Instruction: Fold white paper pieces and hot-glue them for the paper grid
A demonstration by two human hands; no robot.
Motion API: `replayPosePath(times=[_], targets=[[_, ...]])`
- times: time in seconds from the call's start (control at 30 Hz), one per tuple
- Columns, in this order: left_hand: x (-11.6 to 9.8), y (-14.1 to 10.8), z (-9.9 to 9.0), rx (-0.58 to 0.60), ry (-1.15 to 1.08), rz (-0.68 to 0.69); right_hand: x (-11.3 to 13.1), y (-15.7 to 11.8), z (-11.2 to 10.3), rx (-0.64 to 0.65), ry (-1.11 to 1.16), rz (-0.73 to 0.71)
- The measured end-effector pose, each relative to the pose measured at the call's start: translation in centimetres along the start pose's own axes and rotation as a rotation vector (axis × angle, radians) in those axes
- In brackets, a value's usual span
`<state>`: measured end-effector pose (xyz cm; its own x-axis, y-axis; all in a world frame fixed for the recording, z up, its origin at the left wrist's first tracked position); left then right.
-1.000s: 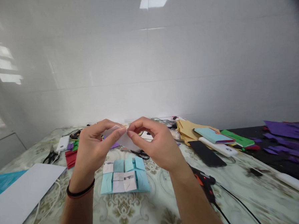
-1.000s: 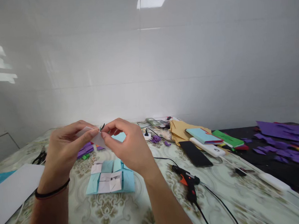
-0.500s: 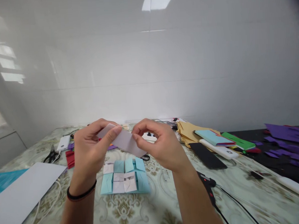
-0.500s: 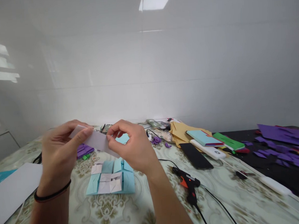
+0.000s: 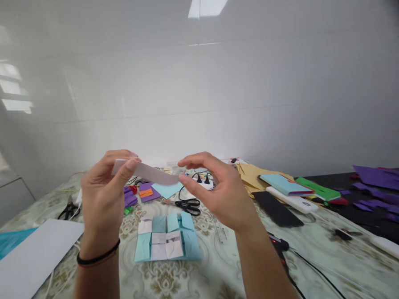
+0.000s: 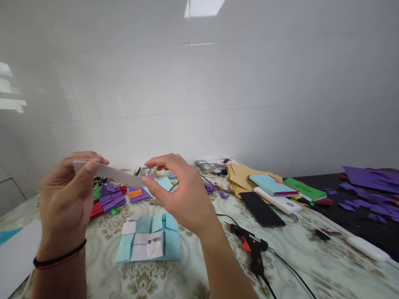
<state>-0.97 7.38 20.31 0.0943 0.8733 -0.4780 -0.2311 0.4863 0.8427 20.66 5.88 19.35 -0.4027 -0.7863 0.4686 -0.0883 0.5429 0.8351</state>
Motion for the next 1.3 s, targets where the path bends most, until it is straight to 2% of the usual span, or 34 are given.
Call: replayPosePath(times=[0.13,0.27,0.33,0.4,0.5,0.67,0.87,1.0,1.17,1.3], targets=[[-0.2,-0.7,1.4,0.091,-0.008,-0.009,0.9,-0.1,0.3,-0.035,-0.029,-0.111],[-0.6,-0.8,1.2,0.151,-0.005,-0.01,0.7,0.0,0.0,-0.05,0.007,-0.167],[-0.9,-0.7,0.9,0.22,0.144,0.022,0.4,0.1,-0.3,-0.055,-0.052,-0.178],[-0.9,-0.6,0.8,0.313,0.392,0.07,0.0,0.2,-0.4,-0.041,-0.169,-0.205],[-0.6,-0.7,1.2,0.432,0.634,0.095,-0.5,0.3,-0.1,0.04,-0.298,-0.226],[0.0,-1.0,2.1,0.537,0.631,0.053,-0.7,0.3,0.7,0.155,-0.269,-0.187],[-0.8,-1.2,2.3,0.586,0.591,0.027,-0.1,0.0,0.4,0.175,-0.177,-0.175],[-1.1,-1.0,1.3,0.541,0.575,-0.047,0.3,0.1,-0.1,0.125,-0.126,-0.162],[-0.4,0.1,-1.4,0.375,0.538,-0.117,-0.1,0.3,-0.6,0.046,-0.091,-0.038],[-0.2,0.3,-1.8,0.215,0.501,-0.14,-0.8,0.2,-1.0,-0.074,0.019,0.103]])
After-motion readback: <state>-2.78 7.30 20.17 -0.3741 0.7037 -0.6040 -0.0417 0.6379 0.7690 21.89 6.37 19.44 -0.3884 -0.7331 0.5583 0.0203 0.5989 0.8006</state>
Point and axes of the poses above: each hand's wrist, its own y-axis towards the middle knuckle, its own z-axis out of the palm, x = y × z, the point moved 1 cm from there along y, towards the middle knuckle, and after that the axes turned 3 degrees about -y, right-handed, at the moved point
